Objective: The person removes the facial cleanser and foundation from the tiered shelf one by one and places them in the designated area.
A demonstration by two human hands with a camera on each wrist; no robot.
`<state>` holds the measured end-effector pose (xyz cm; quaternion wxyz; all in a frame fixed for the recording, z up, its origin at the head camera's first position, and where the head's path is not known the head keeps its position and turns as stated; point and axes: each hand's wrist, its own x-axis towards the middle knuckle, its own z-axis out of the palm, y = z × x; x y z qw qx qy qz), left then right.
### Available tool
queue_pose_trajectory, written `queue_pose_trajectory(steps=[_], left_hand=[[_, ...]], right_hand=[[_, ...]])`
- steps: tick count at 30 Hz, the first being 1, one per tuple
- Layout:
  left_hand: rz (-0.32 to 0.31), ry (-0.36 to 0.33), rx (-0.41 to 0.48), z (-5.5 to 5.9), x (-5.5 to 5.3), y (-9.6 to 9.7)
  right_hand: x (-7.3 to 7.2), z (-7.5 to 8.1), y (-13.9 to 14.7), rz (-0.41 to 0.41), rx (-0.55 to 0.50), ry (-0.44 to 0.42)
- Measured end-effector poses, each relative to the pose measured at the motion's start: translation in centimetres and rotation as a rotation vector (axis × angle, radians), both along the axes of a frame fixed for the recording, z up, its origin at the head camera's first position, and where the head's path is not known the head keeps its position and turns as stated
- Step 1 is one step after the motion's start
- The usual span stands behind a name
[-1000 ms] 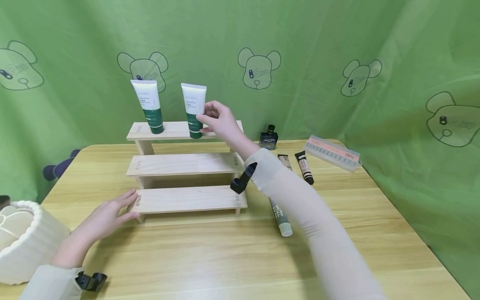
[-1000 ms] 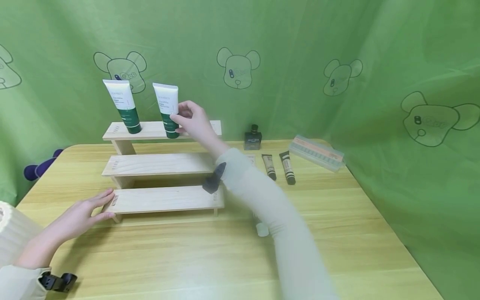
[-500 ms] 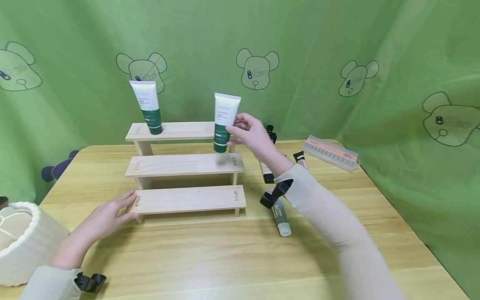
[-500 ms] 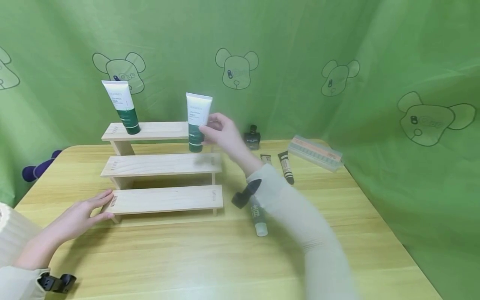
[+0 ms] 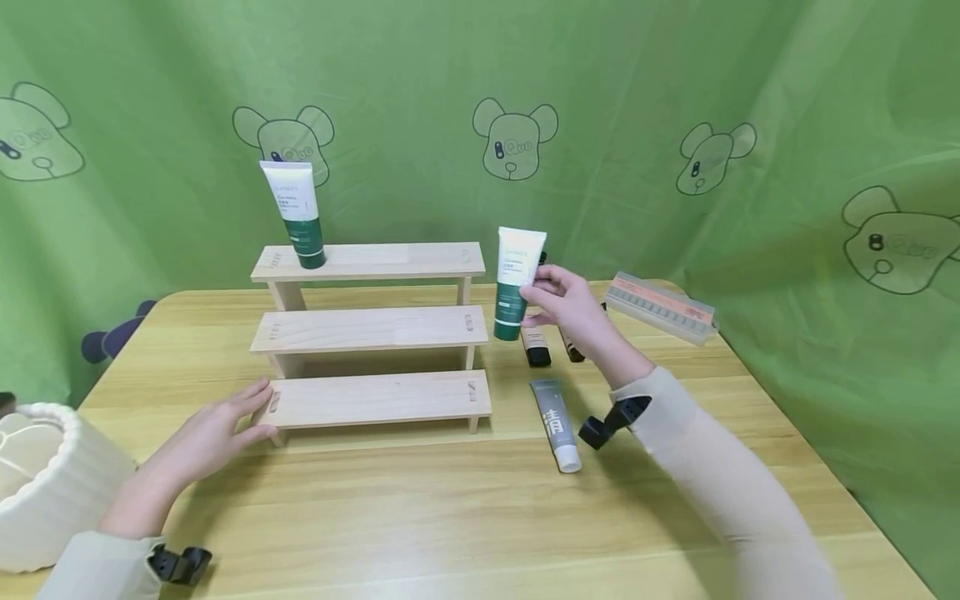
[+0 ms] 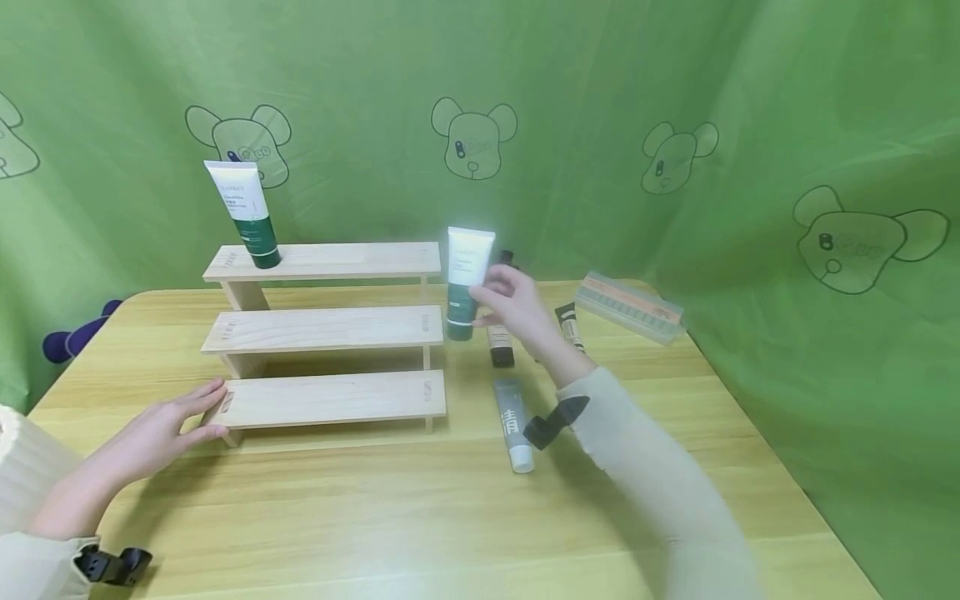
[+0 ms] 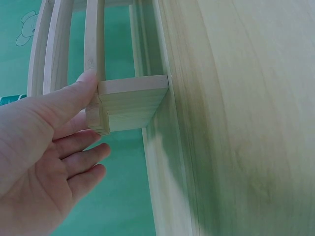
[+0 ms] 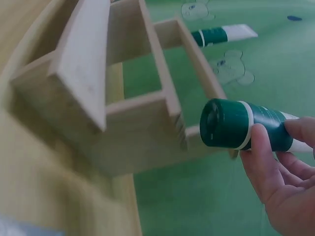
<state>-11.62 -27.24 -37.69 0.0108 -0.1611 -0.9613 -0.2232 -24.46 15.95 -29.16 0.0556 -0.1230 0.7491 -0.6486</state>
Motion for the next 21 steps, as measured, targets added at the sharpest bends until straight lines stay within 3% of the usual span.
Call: queue_pose_trajectory(steps=[21], left_hand=[[0.002, -0.006, -0.009, 0.2, 0.0, 0.1]], right_hand=[[2.8, -6.8, 10.3, 0.009, 0.278, -0.104]])
